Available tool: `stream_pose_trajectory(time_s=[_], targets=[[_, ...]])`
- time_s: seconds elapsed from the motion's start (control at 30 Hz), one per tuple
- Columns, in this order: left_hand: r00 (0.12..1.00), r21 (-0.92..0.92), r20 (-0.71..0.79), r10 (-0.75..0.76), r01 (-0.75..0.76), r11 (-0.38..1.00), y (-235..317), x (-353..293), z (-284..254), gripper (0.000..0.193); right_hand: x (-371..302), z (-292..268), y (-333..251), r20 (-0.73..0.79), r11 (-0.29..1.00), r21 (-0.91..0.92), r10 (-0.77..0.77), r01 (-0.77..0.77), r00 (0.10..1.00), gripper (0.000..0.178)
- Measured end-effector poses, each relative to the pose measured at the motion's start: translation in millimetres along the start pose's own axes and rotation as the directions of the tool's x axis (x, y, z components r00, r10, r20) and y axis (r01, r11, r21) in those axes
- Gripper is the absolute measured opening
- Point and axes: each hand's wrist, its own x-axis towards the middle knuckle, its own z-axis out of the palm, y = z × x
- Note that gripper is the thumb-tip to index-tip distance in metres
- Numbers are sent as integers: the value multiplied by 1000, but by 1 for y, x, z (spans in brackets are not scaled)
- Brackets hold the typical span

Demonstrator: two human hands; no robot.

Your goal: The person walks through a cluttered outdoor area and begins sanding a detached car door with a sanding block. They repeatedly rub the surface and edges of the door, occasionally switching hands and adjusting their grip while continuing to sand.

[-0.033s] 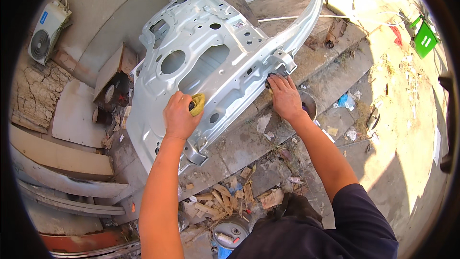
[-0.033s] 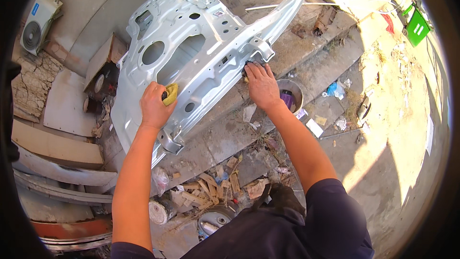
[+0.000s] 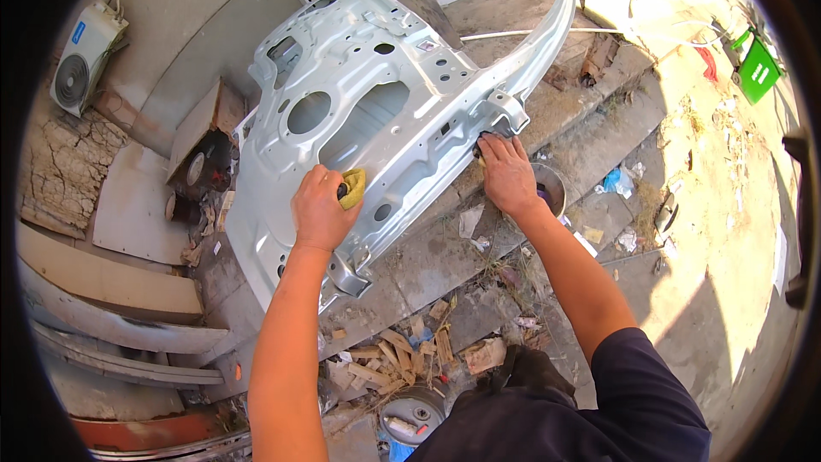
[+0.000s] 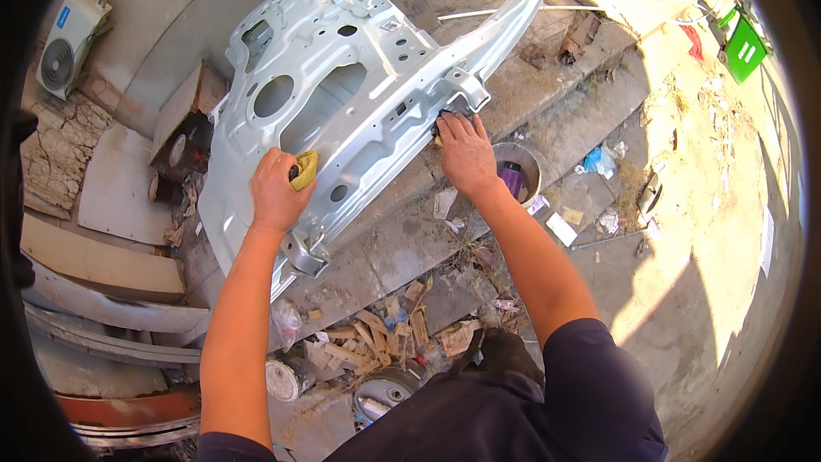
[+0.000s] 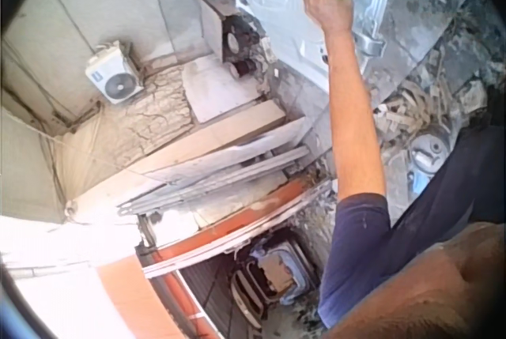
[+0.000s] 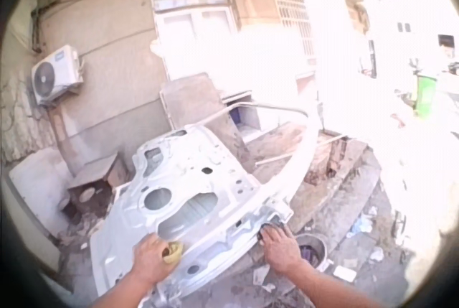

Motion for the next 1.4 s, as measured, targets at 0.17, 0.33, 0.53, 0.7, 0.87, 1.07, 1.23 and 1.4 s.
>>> stream_pose_trajectory(time_s=[0.17, 0.33, 0.53, 0.7, 0.87, 1.07, 1.23, 1.4], targets=[[1000, 0, -15, -4, 4, 1000, 0, -2, 1, 41, -30, 27, -69, 68, 997, 76, -9, 4, 998, 63], [1000, 4, -3, -22, 22, 1000, -3, -6, -2, 42, -23, 4, -29, 102, 998, 41, -49, 45, 994, 65], [999, -1, -35, 8, -8, 1000, 1, -2, 4, 41, -24, 23, -76, 70, 983, 183, -21, 8, 997, 62], [1000, 16, -14, -19, 19, 1000, -2, -1, -3, 40, -17, -4, -76, -77, 828, 545, 210, -135, 975, 53], [999, -5, -24, -21, 21, 1000, 0, -5, 1, 38, 36, -63, -23, -420, 869, 482, 343, -113, 840, 45], [996, -71, -90, 8, -15, 997, 0, -3, -1, 41, 72, -114, 44, -496, 945, 262, 305, -195, 813, 38], [998, -61, -68, -9, 5, 998, -4, -7, 2, 43, 94, -132, 58, -379, 978, 205, 55, 26, 924, 40], [997, -87, -75, -12, 6, 996, -1, -5, 4, 43, 70, -56, 65, -3, 983, 35, -179, 179, 984, 49]])
